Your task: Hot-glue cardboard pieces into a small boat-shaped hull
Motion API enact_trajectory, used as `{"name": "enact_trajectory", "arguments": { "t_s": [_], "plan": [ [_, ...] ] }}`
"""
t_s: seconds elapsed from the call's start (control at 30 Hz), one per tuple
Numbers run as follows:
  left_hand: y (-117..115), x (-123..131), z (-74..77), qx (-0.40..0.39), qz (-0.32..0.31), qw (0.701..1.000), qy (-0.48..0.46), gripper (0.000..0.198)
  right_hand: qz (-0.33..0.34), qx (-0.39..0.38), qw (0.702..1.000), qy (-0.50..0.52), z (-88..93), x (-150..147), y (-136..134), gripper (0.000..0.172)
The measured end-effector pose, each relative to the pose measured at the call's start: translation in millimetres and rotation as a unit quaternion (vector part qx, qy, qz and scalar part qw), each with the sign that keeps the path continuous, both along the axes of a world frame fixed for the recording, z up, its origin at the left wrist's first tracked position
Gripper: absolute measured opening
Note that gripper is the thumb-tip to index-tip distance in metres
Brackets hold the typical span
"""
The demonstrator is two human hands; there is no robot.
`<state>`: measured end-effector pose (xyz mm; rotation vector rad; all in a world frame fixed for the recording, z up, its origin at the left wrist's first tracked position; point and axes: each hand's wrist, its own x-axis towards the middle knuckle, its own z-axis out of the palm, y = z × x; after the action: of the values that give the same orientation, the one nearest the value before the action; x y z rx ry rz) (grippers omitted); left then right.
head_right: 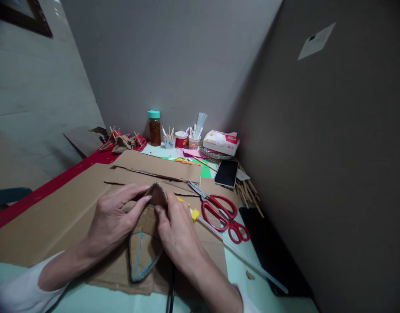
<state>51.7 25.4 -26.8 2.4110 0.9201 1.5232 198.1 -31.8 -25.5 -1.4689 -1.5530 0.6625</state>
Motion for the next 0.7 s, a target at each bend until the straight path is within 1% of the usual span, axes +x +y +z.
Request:
{"name": "enact_trajectory", "arguments": {
  "t_s": [0.13,0.23,0.4,0.5,0.7],
  "plan": [
    [-4.3,1.1,-0.5,0.005,-0.005,1.0,-0.005,0.02,-0.015,-0.009,1.0,-0.025,-3.5,-3.4,-3.0,0.026],
    [-6.2,0.3,0.6,-0.011,-0.01,1.0,-0.009,0.022,-0.017,-0.004,0.999,-0.047,-5.9,-7.2,-4.4,0.024],
    [-3.1,-1.9,5.2,-0.071,-0.026,0.997,-0.019,0.019,-0.018,-0.003,0.998,-0.062,-5.3,-10.7,-4.3,0.025],
    [-2.5,-2.8,8.7,-0.108,-0.039,0.993,-0.032,0.021,-0.015,-0.002,0.998,-0.057,-3.3,-9.6,-4.1,0.028],
    [-1.6,-4.6,15.3,-0.195,-0.045,0.976,-0.081,0.022,-0.015,-0.016,0.997,-0.076,-2.7,-6.5,-4.3,0.025]
  ]
}}
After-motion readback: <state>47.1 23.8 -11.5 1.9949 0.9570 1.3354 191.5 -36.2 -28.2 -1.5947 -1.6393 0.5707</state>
